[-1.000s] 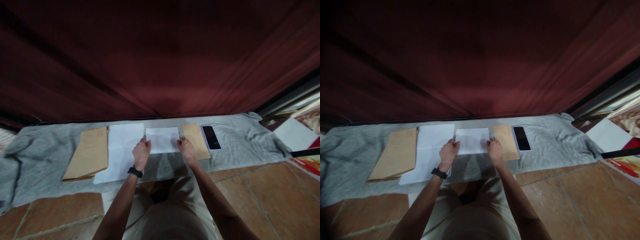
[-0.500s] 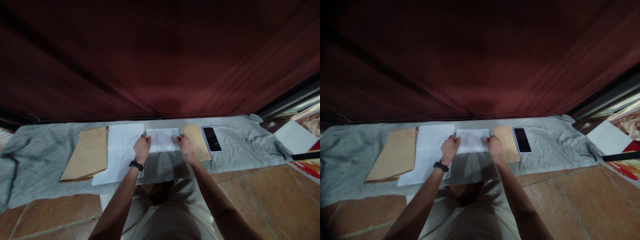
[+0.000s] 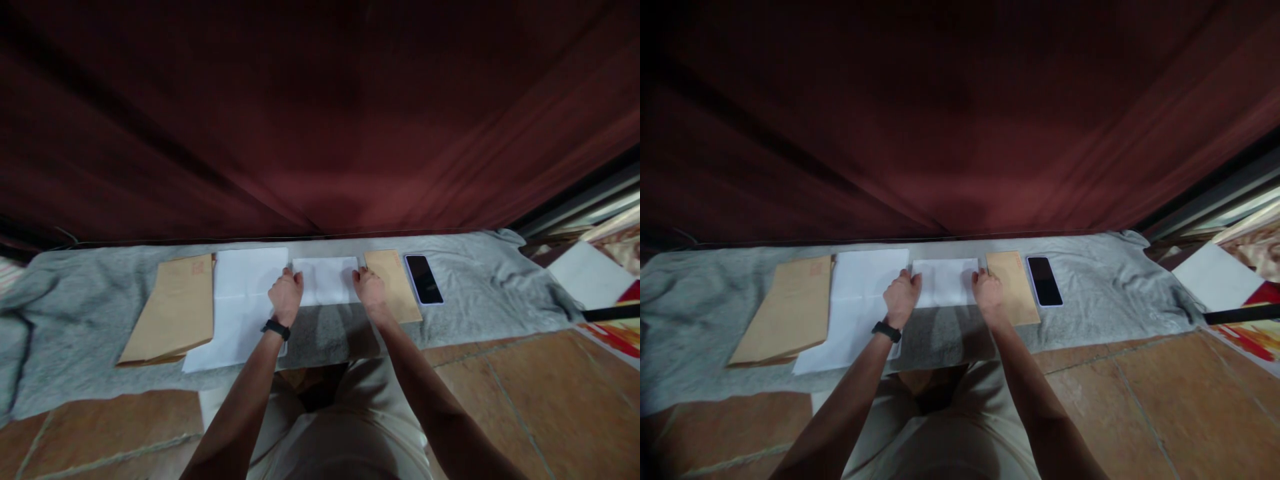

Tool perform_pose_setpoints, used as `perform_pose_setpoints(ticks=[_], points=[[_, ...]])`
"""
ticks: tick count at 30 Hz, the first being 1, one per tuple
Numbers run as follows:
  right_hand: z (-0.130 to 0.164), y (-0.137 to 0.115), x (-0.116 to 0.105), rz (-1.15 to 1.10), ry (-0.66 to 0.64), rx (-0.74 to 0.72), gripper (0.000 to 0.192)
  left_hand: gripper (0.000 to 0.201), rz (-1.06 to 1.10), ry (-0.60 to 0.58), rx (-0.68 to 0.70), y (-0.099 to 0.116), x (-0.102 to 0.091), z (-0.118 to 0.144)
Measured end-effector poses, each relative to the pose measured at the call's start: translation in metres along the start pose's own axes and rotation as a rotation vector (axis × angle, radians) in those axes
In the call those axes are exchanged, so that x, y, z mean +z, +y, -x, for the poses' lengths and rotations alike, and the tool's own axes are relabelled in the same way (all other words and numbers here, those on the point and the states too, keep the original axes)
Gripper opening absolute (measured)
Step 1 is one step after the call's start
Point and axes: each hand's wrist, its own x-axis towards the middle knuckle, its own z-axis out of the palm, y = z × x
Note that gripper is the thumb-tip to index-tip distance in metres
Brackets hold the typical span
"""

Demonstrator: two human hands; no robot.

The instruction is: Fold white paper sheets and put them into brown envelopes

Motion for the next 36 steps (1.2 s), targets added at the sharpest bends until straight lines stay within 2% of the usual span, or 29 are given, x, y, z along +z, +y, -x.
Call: perform_pose_setpoints(ticks=[9,17,28,33,36], points=[[0.000,-0.001,0.002,0.008,0.047,-0.024,0.038,0.046,-0.029,0.021,0.032,0.003,0.003,0.002],[-0.003,-0.001,0.004,0.024,0.040,-0.019,0.039,0.048,-0.040,0.036,0.067,0.004,0.008,0.004],[-0.003,-0.002,0.005,0.014,0.036,-0.004,0.040,0.042,-0.018,0.035,0.069,0.007,-0.001,0.008],[-0.004,-0.001,0.006,0.022,0.030,-0.012,0.039,0.042,-0.040,0.123,0.179,0.010,-0.006,0.024],[-0.004,-0.001,0.008,0.036,0.036,-0.022,0.039,0.045,0.007,0.157,0.317,0.014,0.002,0.043]])
